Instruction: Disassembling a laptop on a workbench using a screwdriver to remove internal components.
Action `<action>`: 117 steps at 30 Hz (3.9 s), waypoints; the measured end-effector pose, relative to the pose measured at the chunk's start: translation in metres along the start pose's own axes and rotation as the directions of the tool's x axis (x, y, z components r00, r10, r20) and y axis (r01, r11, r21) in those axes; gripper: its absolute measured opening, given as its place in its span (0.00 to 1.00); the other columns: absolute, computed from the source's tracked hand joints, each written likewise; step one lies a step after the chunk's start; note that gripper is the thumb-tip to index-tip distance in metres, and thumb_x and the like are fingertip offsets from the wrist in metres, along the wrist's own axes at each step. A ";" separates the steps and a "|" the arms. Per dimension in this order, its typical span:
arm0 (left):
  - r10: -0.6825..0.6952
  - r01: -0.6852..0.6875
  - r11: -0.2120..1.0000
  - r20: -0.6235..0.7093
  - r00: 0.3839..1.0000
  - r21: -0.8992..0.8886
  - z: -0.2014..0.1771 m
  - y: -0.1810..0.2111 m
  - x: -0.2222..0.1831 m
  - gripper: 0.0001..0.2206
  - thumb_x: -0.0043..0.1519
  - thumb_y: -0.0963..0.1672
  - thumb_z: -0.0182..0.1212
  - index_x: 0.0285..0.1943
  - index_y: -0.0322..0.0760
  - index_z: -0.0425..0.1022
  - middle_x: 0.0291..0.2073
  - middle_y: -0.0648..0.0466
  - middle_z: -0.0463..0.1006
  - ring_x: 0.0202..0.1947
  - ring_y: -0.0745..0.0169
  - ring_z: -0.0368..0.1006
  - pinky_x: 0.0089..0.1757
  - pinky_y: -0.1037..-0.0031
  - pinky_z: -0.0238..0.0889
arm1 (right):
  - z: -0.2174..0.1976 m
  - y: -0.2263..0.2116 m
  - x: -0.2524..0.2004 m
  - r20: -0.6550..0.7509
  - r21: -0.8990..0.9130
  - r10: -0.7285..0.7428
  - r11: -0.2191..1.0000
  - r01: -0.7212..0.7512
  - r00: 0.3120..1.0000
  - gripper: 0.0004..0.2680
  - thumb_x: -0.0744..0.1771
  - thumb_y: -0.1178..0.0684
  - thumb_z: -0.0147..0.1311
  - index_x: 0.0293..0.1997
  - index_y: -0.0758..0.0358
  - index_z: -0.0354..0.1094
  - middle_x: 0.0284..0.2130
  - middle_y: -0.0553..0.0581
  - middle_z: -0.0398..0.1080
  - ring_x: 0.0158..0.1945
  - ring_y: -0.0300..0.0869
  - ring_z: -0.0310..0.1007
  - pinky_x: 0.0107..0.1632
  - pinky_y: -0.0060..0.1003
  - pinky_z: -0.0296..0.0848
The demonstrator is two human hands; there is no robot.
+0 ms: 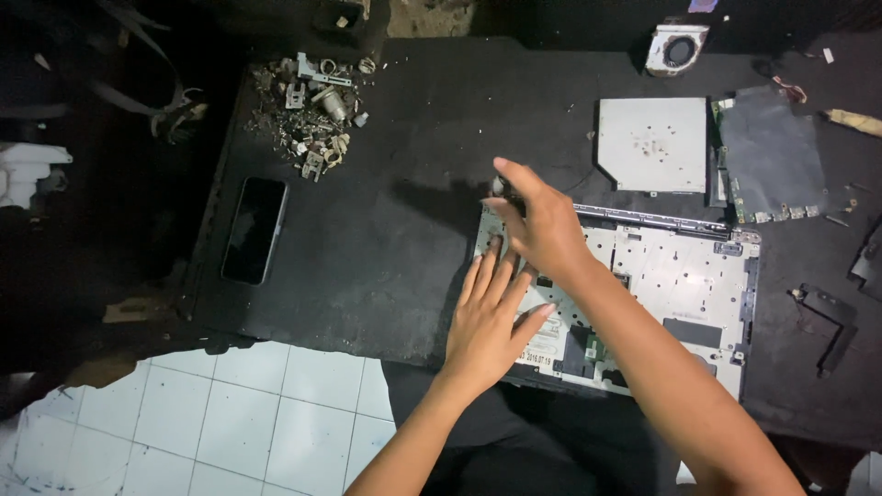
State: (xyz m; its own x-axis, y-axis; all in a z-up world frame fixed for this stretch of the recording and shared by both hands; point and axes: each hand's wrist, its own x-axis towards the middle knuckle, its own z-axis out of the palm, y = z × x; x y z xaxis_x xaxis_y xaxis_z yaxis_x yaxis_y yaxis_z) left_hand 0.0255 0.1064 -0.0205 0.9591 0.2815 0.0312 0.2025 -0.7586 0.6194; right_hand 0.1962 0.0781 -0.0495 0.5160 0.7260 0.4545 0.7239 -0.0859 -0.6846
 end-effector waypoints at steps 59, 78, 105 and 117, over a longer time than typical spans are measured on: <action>0.045 -0.041 0.972 -0.010 0.999 0.231 0.014 -0.010 0.000 0.29 0.68 0.56 0.47 0.76 0.40 0.59 0.76 0.47 0.54 0.76 0.43 0.45 0.70 0.52 0.35 | 0.004 0.006 -0.006 0.098 -0.236 -0.142 0.958 0.161 0.985 0.31 0.69 0.68 0.59 0.78 0.45 0.44 0.28 0.52 0.53 0.26 0.43 0.52 0.28 0.41 0.53; 0.050 -0.042 0.967 -0.024 0.998 0.250 0.020 -0.019 -0.001 0.30 0.67 0.55 0.49 0.76 0.39 0.60 0.76 0.47 0.54 0.77 0.43 0.44 0.70 0.52 0.35 | 0.009 0.004 -0.008 0.061 -0.181 -0.184 0.965 0.192 0.981 0.34 0.70 0.75 0.49 0.82 0.43 0.37 0.31 0.51 0.50 0.28 0.42 0.45 0.32 0.41 0.50; 0.086 -0.076 0.977 -0.039 0.996 0.201 0.013 -0.010 -0.003 0.29 0.68 0.55 0.47 0.76 0.41 0.59 0.77 0.49 0.54 0.77 0.44 0.43 0.70 0.53 0.33 | 0.012 0.009 -0.012 0.003 -0.116 -0.204 0.972 0.203 0.979 0.22 0.76 0.55 0.48 0.79 0.43 0.39 0.32 0.52 0.56 0.25 0.43 0.54 0.28 0.38 0.56; -0.013 0.020 0.961 -0.027 1.000 0.275 0.029 -0.033 -0.002 0.29 0.64 0.58 0.50 0.72 0.45 0.66 0.75 0.52 0.58 0.75 0.45 0.49 0.69 0.53 0.40 | 0.005 0.002 -0.010 -0.049 -0.016 -0.200 0.980 0.200 0.978 0.25 0.76 0.54 0.48 0.81 0.41 0.32 0.33 0.57 0.58 0.24 0.45 0.55 0.30 0.37 0.58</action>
State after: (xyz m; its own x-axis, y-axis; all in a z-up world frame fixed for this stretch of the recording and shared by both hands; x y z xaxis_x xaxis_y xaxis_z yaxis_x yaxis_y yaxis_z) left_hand 0.0224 0.1134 -0.0637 0.9506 0.3074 0.0443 0.2686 -0.8852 0.3798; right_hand 0.1897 0.0743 -0.0582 0.3823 0.6941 0.6100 0.8196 0.0501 -0.5707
